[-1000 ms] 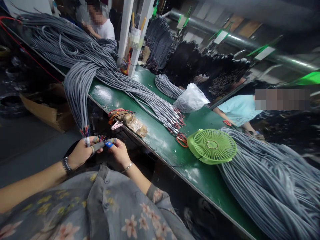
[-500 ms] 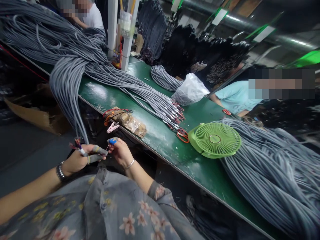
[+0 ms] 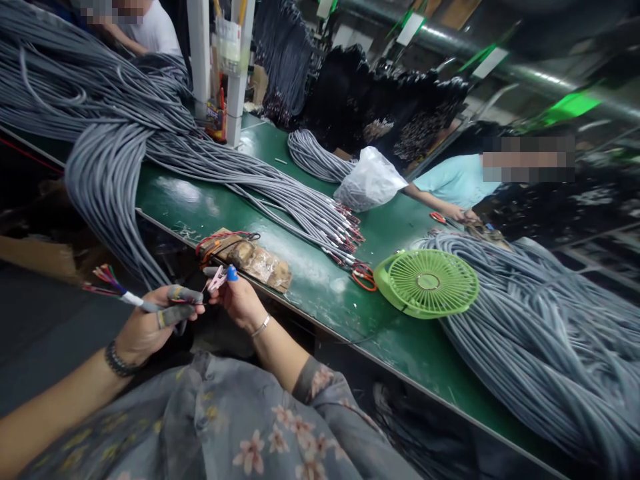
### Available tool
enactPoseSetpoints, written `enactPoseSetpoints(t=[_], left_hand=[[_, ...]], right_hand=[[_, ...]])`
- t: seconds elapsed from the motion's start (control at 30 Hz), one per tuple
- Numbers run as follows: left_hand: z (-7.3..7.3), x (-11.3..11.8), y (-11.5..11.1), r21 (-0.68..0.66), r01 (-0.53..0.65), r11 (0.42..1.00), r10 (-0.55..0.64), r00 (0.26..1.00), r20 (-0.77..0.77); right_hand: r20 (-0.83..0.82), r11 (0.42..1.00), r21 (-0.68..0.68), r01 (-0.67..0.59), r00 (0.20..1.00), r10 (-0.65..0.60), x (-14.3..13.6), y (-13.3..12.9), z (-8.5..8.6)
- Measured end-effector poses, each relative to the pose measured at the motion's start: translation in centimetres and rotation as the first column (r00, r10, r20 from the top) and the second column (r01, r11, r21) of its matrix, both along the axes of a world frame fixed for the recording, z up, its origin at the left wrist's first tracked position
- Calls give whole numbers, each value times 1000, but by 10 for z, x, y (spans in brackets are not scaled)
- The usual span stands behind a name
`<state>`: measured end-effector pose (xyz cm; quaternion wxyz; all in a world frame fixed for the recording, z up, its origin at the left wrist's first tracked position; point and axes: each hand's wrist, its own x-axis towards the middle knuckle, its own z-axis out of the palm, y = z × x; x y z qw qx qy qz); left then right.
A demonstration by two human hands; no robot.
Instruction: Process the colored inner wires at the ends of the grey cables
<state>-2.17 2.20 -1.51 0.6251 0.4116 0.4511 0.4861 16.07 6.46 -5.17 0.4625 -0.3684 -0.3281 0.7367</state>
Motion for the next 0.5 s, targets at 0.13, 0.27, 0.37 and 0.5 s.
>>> enactPoseSetpoints(t=[0.13, 0.27, 0.37, 0.5], left_hand=[[-7, -1, 4, -37, 18, 999, -17, 999, 37], [-9, 0, 3, -50, 57, 997, -56, 998, 31], [-9, 2, 4, -43, 85, 995, -84, 996, 18], [-10, 1, 4, -40, 78, 996, -77, 997, 14]], right_hand=[[-109, 995, -99, -4, 994, -7, -5, 1, 1], [-148, 983, -174, 62, 985, -88, -9, 2, 2], [-142, 978, -184, 98, 982, -125, -12, 2, 2], [-134, 985, -154, 76, 986, -97, -13, 0, 1]])
